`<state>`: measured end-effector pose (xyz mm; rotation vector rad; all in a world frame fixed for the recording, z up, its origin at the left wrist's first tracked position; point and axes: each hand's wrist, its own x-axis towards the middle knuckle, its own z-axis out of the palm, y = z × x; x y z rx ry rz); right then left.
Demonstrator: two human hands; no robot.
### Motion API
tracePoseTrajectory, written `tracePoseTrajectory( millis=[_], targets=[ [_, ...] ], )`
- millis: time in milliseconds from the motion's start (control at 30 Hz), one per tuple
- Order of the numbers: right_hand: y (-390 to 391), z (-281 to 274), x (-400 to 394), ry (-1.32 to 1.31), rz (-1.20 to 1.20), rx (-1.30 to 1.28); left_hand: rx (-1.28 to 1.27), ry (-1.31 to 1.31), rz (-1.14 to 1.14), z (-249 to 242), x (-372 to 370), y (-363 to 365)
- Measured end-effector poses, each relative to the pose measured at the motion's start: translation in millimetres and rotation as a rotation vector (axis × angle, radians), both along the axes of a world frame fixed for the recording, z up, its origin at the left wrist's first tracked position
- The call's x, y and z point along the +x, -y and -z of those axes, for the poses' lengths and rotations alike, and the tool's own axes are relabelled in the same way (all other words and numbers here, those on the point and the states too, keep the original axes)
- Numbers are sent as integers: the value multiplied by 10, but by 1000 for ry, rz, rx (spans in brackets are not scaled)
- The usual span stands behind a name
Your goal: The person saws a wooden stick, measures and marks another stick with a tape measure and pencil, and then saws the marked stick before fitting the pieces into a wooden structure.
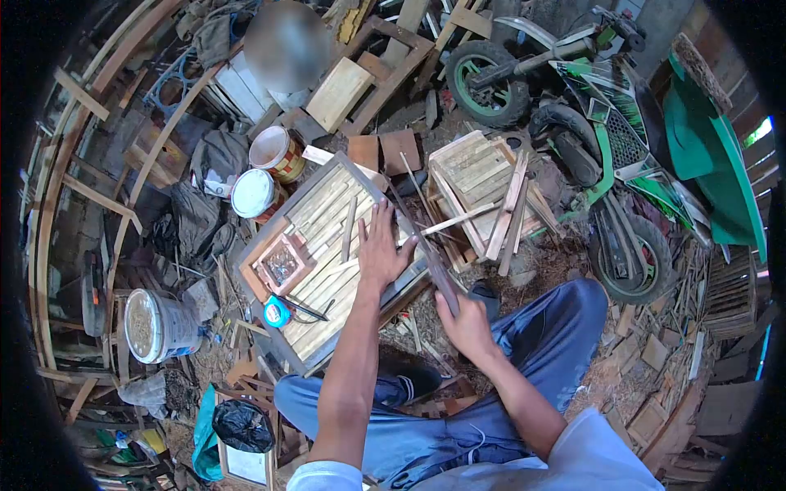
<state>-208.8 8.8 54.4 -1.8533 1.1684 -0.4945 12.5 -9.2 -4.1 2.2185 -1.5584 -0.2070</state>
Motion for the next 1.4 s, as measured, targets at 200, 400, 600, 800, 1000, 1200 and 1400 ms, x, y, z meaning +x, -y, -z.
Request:
tracePoseTrajectory(
  millis=[200, 400, 600, 800, 1000, 1200, 1400],
  targets=[
    [-635, -141, -574, 59, 32, 8, -18, 30, -25, 19, -2, 34],
    [83, 65, 209, -2, 0, -11, -7, 36, 0, -11, -3, 9],
    [-732, -198, -748, 78, 81, 32, -19, 24, -36, 35, 4, 23],
    [60, 49, 243, 139, 32, -55, -42, 61, -31, 57, 21, 21],
    [-669, -266, -697, 94, 87, 33, -12, 45, -39, -1, 7, 30],
    [-134, -108, 22, 120, 70, 18, -37, 70, -20, 1, 10, 25],
    [-243, -166, -209, 46, 27, -32, -27, 39, -40, -15, 14, 27]
  ],
)
